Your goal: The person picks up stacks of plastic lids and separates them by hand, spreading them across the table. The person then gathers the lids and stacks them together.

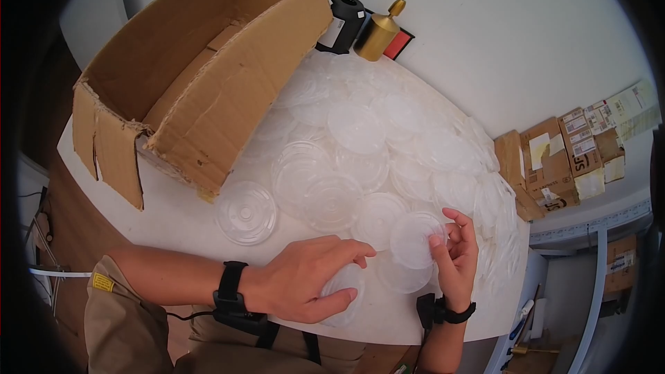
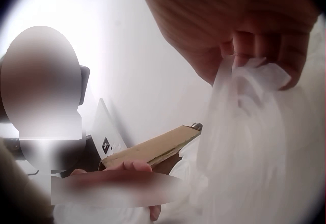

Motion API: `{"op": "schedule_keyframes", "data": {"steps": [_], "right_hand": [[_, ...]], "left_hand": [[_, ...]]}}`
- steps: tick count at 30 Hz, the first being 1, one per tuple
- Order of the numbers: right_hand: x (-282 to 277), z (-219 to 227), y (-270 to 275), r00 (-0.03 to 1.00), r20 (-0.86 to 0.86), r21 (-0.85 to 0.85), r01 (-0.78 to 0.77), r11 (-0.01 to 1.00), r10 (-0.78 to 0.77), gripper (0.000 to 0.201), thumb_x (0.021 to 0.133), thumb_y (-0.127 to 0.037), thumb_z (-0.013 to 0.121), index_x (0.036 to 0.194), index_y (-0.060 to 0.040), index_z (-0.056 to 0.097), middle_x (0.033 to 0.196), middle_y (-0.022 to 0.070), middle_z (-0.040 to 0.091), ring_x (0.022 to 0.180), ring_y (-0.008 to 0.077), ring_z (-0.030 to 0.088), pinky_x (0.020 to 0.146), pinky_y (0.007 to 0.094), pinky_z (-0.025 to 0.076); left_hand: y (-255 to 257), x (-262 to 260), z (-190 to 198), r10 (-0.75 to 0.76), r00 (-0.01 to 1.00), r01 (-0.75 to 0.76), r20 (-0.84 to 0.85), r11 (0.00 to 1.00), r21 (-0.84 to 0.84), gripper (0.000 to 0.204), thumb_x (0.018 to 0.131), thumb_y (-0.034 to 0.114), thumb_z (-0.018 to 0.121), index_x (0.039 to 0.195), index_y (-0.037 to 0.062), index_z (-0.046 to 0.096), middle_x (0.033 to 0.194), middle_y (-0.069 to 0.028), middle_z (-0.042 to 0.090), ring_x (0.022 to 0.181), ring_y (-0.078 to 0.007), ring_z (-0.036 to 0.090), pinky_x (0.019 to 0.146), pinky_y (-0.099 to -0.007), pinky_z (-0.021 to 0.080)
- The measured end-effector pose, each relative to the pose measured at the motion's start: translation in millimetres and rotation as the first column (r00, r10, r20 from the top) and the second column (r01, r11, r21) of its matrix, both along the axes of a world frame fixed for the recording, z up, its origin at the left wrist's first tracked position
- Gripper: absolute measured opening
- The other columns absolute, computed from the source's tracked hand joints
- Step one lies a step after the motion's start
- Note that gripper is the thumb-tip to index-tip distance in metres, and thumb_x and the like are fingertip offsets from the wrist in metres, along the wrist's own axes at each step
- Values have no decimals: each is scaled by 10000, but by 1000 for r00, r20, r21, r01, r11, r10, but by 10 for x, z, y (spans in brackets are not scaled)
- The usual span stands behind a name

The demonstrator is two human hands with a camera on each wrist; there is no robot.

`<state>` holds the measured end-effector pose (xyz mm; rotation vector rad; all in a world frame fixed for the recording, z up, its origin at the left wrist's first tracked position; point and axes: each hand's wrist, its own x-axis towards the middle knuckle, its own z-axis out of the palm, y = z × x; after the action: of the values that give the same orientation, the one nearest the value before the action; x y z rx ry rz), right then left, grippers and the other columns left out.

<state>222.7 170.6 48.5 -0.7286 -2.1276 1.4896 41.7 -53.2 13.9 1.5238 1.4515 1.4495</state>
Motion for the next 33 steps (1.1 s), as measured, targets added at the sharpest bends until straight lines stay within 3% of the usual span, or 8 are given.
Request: {"op": "schedule_keyframes", "data": {"steps": [8,18,21,23,26,29,32,33], "right_hand": [[-17,120,-65,959,132,-191,-223,956,250,638,895,50,643,1481,-13,398,1146,40,605,946,86,589,819,235,470],[38,247,144,805,308,-332,-409,850,507,529,879,57,632,1393,7,517,1089,36,637,988,87,575,855,242,446],[-79,285,136,857,216,-323,-389,863,468,506,881,54,640,1374,14,531,1136,57,651,1022,90,593,885,243,459],[-294,307,174,974,26,-198,-216,956,225,555,900,29,643,1428,10,473,1222,88,651,1091,121,612,952,264,472],[-861,425,69,963,-267,-373,-81,924,-24,641,917,-32,659,1495,-2,382,1326,125,612,1178,177,602,1026,299,459],[-1059,239,-34,953,-270,-266,65,962,-138,735,921,-106,681,1541,-14,298,1382,151,569,1196,222,585,1043,329,450],[-887,74,-259,963,-259,119,115,986,-81,705,911,-168,708,1504,-2,366,1395,162,551,1204,232,574,1035,350,451],[-737,30,-291,983,-180,57,-8,998,18,671,899,-185,722,1468,0,419,1382,159,559,1187,229,579,1011,358,464]], "left_hand": [[-15,-19,21,2,1000,-2,-4,1000,7,539,843,106,673,1344,-22,520,1133,-184,660,1036,-356,655,900,-398,522],[-22,-16,-2,3,1000,-3,-29,1000,19,380,855,113,671,1209,-4,596,1088,-177,656,971,-367,629,839,-405,515],[-26,-10,-4,25,999,-23,-29,997,79,345,851,117,673,1169,4,601,1056,-173,650,932,-371,615,808,-416,509],[-31,0,-26,36,999,-33,-35,996,86,340,848,117,675,1162,7,602,1054,-171,650,927,-371,614,804,-418,510],[-14,18,-25,26,999,-22,-47,997,78,336,846,117,678,1156,13,604,1053,-169,650,929,-371,617,799,-421,513],[-10,7,-60,44,998,-40,-42,995,89,316,866,150,668,1142,12,601,1036,-163,648,932,-364,618,787,-427,508],[-8,4,-45,109,994,-106,-18,986,133,311,900,202,656,1136,9,591,1019,-158,648,929,-359,619,776,-437,503],[-15,13,-53,121,993,-118,-10,983,144,321,914,221,654,1145,10,585,1021,-159,650,929,-360,621,778,-440,505]]}}
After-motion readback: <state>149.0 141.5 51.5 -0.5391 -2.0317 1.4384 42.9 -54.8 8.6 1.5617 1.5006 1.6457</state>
